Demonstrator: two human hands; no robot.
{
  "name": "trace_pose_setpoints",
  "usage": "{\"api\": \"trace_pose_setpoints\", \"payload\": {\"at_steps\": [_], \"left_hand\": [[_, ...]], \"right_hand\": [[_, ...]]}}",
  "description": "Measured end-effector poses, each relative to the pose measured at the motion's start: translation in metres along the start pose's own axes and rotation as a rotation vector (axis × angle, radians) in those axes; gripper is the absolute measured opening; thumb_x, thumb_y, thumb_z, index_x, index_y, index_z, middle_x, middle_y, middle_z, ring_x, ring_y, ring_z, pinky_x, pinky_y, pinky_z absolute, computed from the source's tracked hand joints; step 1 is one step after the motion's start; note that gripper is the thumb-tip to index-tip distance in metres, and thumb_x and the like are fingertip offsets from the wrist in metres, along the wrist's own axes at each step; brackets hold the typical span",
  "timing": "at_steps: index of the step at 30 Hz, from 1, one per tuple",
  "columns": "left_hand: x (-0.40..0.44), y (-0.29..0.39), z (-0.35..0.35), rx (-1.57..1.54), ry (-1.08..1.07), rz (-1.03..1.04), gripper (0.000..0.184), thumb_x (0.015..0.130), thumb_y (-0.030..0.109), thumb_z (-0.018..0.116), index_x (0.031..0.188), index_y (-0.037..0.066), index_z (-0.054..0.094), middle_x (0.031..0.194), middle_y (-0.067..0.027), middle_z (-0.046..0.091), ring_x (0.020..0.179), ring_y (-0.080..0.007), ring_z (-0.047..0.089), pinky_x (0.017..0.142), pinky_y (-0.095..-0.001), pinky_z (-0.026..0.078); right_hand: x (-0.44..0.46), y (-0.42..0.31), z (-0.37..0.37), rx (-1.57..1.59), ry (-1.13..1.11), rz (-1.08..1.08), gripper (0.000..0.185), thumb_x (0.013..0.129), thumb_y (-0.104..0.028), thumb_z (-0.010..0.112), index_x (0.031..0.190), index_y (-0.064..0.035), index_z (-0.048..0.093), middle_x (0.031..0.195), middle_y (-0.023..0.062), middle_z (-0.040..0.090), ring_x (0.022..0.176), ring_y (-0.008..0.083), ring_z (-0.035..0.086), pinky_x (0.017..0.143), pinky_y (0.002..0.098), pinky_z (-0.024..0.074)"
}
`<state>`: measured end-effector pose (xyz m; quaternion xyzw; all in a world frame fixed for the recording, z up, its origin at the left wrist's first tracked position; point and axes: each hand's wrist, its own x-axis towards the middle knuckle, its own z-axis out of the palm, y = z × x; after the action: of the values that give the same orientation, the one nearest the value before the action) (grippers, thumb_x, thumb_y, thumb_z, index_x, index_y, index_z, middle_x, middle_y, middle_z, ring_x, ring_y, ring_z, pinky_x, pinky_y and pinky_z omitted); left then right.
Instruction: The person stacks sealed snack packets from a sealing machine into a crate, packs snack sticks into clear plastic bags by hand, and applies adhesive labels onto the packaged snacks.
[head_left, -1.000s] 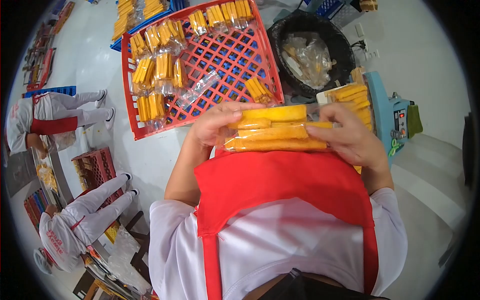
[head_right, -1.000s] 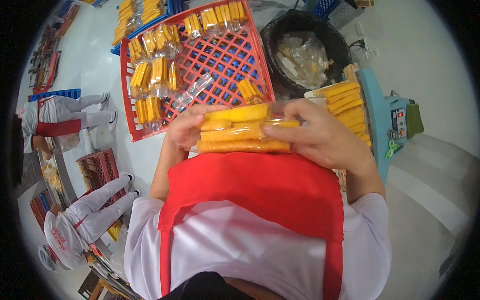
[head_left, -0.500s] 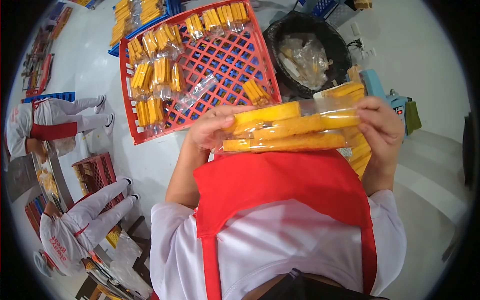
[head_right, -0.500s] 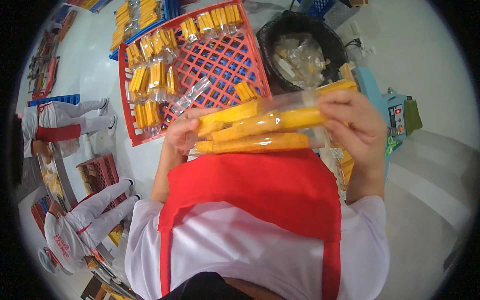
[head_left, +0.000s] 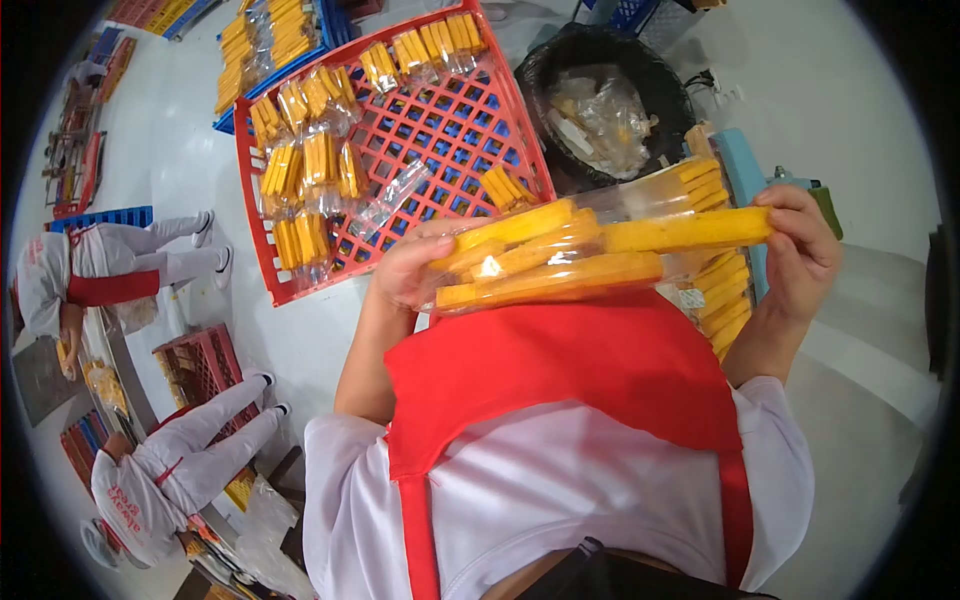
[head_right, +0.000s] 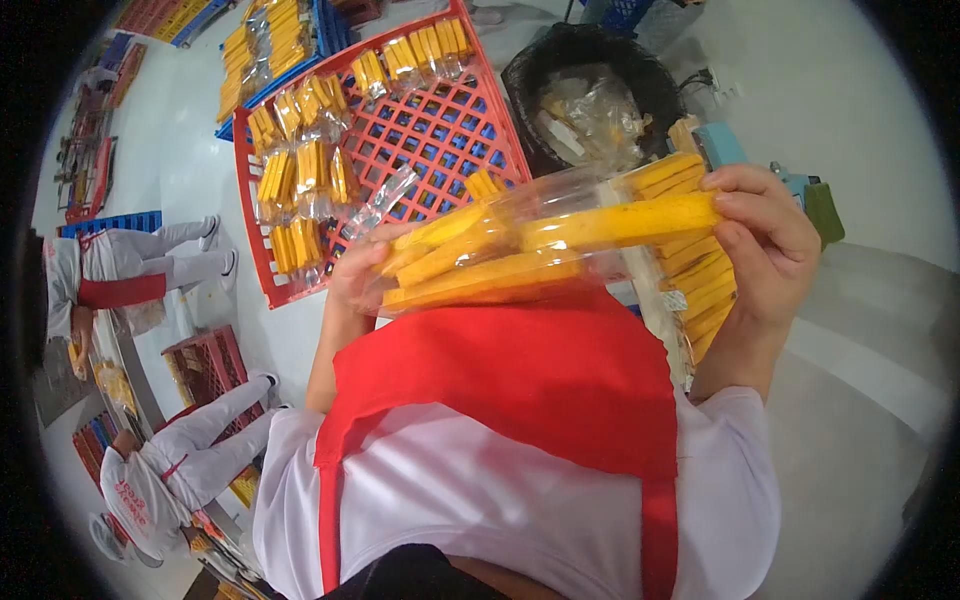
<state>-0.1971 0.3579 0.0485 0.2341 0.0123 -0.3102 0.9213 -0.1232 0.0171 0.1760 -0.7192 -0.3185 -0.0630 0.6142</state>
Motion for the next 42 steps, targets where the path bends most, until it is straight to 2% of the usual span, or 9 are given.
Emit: {"api": "trace_pose_setpoints", "payload": {"at_steps": [6,11,19,22,25,28,30,36,42], "left_hand": [[0.002,0.005,-0.001,0.056,0.031,0.018,0.05,0.076,0.018,0.052,0.115,-0.009,0.039,0.114,-0.0207,0.047,0.1,-0.0278,0.051,0.087,-0.0357,0.04],[0.018,0.023,0.01,0.173,0.012,0.031,0.052,0.075,0.019,0.05,0.115,-0.012,0.037,0.112,-0.0217,0.047,0.1,-0.0281,0.05,0.086,-0.0346,0.039],[0.049,0.034,0.013,0.291,0.031,0.03,0.058,0.074,0.023,0.053,0.117,-0.012,0.035,0.111,-0.0207,0.048,0.101,-0.0266,0.05,0.087,-0.0331,0.038],[0.065,0.036,0.003,0.36,-0.014,-0.014,0.055,0.076,0.022,0.051,0.117,-0.011,0.036,0.113,-0.0196,0.047,0.101,-0.0258,0.05,0.088,-0.0331,0.038],[0.081,0.034,0.006,0.387,0.008,-0.03,0.05,0.076,0.02,0.052,0.115,-0.01,0.04,0.113,-0.019,0.048,0.101,-0.0249,0.05,0.087,-0.0332,0.039],[0.09,0.035,0.012,0.38,-0.043,-0.148,0.045,0.077,0.017,0.052,0.113,-0.008,0.044,0.112,-0.0182,0.049,0.1,-0.0246,0.051,0.087,-0.0332,0.039],[0.095,0.033,0.017,0.431,-0.057,-0.16,0.044,0.077,0.016,0.052,0.113,-0.008,0.044,0.111,-0.0178,0.05,0.099,-0.0243,0.051,0.086,-0.0332,0.039],[0.093,0.027,0.024,0.418,-0.106,-0.252,0.04,0.078,0.014,0.052,0.111,-0.007,0.047,0.107,-0.0151,0.054,0.095,-0.0214,0.054,0.082,-0.0315,0.043],[0.089,0.028,0.029,0.497,-0.095,-0.24,0.04,0.077,0.014,0.051,0.11,-0.009,0.047,0.106,-0.0173,0.054,0.095,-0.0223,0.054,0.082,-0.0311,0.043]], "right_hand": [[-0.04,0.024,-0.043,0.035,0.166,0.113,0.018,0.074,0.003,0.053,0.091,0.0019,0.058,0.098,0.0152,0.054,0.091,0.0209,0.051,0.08,0.0287,0.0386],[-0.099,0.052,-0.097,0.044,0.69,0.335,0.019,0.08,-0.002,0.051,0.098,0.0031,0.055,0.101,0.0131,0.055,0.092,0.0193,0.052,0.081,0.0304,0.0412],[-0.191,0.126,-0.06,-0.262,0.977,0.699,0.02,0.076,-0.006,0.059,0.093,0.0031,0.058,0.095,0.0074,0.057,0.081,0.0092,0.053,0.073,0.0202,0.0415],[-0.204,0.144,-0.053,-0.365,0.914,0.616,0.019,0.076,-0.005,0.059,0.093,0.003,0.059,0.096,0.008,0.058,0.086,0.0116,0.053,0.076,0.0214,0.0409],[-0.177,0.12,-0.052,-1.096,0.602,0.481,0.017,0.076,-0.001,0.057,0.092,0.003,0.058,0.098,0.0101,0.057,0.09,0.0144,0.053,0.08,0.0235,0.041],[-0.112,0.065,-0.037,-0.653,0.669,0.457,0.016,0.075,-0.001,0.056,0.091,0.0031,0.058,0.099,0.0117,0.057,0.093,0.0165,0.053,0.081,0.0242,0.0406],[-0.079,0.038,-0.028,-0.258,0.35,0.385,0.018,0.073,0.0,0.058,0.09,0.0013,0.061,0.099,0.01,0.058,0.091,0.0153,0.054,0.079,0.0248,0.0414],[-0.048,0.025,-0.02,0.099,-0.26,0.671,0.02,0.069,0.004,0.06,0.088,0.0008,0.062,0.088,0.0096,0.061,0.081,0.0149,0.057,0.071,0.0239,0.0442],[-0.048,0.043,-0.003,0.238,-0.385,0.515,0.022,0.063,0.003,0.065,0.085,0.0011,0.063,0.08,0.0098,0.061,0.077,0.0152,0.057,0.067,0.0238,0.0446]]}}
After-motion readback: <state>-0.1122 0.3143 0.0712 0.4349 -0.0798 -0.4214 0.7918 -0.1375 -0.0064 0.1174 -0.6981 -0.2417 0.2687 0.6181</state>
